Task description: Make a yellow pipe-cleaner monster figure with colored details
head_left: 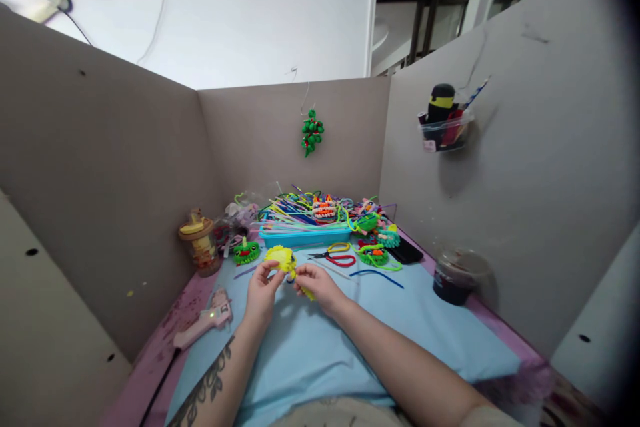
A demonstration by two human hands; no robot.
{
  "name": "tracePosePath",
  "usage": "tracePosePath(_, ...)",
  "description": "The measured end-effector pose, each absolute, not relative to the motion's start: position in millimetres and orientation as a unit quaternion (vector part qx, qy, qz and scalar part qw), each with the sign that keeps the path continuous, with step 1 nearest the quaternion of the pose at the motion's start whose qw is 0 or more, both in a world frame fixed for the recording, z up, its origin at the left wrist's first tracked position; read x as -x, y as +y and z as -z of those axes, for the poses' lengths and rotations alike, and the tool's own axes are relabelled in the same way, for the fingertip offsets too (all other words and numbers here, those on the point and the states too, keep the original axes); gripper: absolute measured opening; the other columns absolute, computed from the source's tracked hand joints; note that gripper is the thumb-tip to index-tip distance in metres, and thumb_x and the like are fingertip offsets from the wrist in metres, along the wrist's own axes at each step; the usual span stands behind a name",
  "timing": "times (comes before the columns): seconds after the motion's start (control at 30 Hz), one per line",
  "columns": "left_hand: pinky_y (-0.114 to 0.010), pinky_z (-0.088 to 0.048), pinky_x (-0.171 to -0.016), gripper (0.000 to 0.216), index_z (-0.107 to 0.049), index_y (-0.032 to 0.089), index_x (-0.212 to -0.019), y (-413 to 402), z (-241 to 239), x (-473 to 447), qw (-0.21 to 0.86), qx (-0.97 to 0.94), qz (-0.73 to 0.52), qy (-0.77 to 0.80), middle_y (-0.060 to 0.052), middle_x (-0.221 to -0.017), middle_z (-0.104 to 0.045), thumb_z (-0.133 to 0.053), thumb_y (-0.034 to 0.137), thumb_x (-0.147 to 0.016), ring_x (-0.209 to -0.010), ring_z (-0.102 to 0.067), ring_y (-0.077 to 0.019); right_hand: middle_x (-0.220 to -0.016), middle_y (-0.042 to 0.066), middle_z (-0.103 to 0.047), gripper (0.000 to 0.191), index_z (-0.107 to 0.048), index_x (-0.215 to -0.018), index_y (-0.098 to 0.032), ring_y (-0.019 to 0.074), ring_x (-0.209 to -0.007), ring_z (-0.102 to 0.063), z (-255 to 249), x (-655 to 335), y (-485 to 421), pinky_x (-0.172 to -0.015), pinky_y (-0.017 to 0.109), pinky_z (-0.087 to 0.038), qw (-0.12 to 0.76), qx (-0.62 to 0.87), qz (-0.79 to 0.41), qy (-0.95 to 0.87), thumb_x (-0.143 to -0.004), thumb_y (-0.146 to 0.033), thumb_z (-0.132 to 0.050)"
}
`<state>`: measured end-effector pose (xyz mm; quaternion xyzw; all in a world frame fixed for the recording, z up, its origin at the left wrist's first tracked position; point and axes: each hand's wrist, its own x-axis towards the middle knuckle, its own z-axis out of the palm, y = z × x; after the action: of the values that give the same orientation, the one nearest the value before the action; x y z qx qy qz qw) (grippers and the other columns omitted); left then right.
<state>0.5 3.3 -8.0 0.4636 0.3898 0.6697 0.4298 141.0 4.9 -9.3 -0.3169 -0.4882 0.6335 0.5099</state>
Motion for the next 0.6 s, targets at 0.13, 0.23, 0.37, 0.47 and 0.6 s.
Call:
tracePosePath(0.13, -0.029, -0.048, -0.069, 0.036, -0.059, 0.017, -0.086, 3.5, 9.5, -1.1, 0.436, -0.473, -0.654, 0.399, -0.005, -0.091, -0.065, -0.074, 0.030, -0.057, -0.072, -0.063, -0.0163, -0.056, -0.003, -0.059, 0.019, -0.057, -0.070, -0.016, 0.0091, -0.048, -0.051, 11.3, -141.0, 5.6, -0.050, 0.022, -0.040, 0.497, 0.330, -0.621, -0.508, -0.061, -0.030, -0.066)
tracePosePath(0.23, -0.028, -0.048, -0.067, 0.034, -0.059, 0.016, -0.088, 3.8, 11.3, -1.3, 0.426, -0.484, -0.645, 0.410, -0.005, -0.090, -0.065, -0.073, 0.030, -0.060, -0.070, -0.064, -0.0163, -0.056, -0.003, -0.056, 0.017, -0.055, -0.069, -0.016, 0.0093, -0.048, -0.048, 17.3, -139.2, 9.2, -0.049, 0.022, -0.037, 0.507, 0.354, -0.567, -0.544, -0.065, -0.031, -0.063)
tracePosePath(0.37, -0.028, -0.049, -0.068, 0.031, -0.059, 0.016, -0.087, 2.5, 10.9, -1.5, 0.419, -0.495, -0.641, 0.411, -0.004, -0.087, -0.065, -0.072, 0.028, -0.061, -0.069, -0.064, -0.0162, -0.056, -0.005, -0.051, 0.018, -0.054, -0.072, -0.018, 0.0102, -0.051, -0.045, 23.9, -137.6, 12.5, -0.050, 0.022, -0.034, 0.535, 0.385, -0.460, -0.595, -0.065, -0.030, -0.065)
tracePosePath(0.47, -0.028, -0.049, -0.067, 0.029, -0.061, 0.016, -0.085, 0.3, 9.0, -3.1, 0.422, -0.498, -0.639, 0.406, -0.005, -0.086, -0.066, -0.073, 0.027, -0.060, -0.070, -0.064, -0.0171, -0.058, -0.005, -0.051, 0.017, -0.053, -0.069, -0.019, 0.0110, -0.054, -0.045, 24.6, -138.9, 11.7, -0.052, 0.023, -0.034, 0.542, 0.413, -0.376, -0.628, -0.064, -0.027, -0.066)
tracePosePath(0.6, -0.029, -0.049, -0.070, 0.031, -0.064, 0.014, -0.086, -2.0, 7.6, -6.4, 0.450, -0.489, -0.636, 0.392, -0.006, -0.085, -0.067, -0.073, 0.029, -0.060, -0.073, -0.064, -0.0180, -0.063, -0.002, -0.053, 0.012, -0.052, -0.065, -0.019, 0.0125, -0.059, -0.047, 23.7, -142.1, 10.3, -0.056, 0.024, -0.035, 0.547, 0.432, -0.258, -0.669, -0.069, -0.025, -0.063)
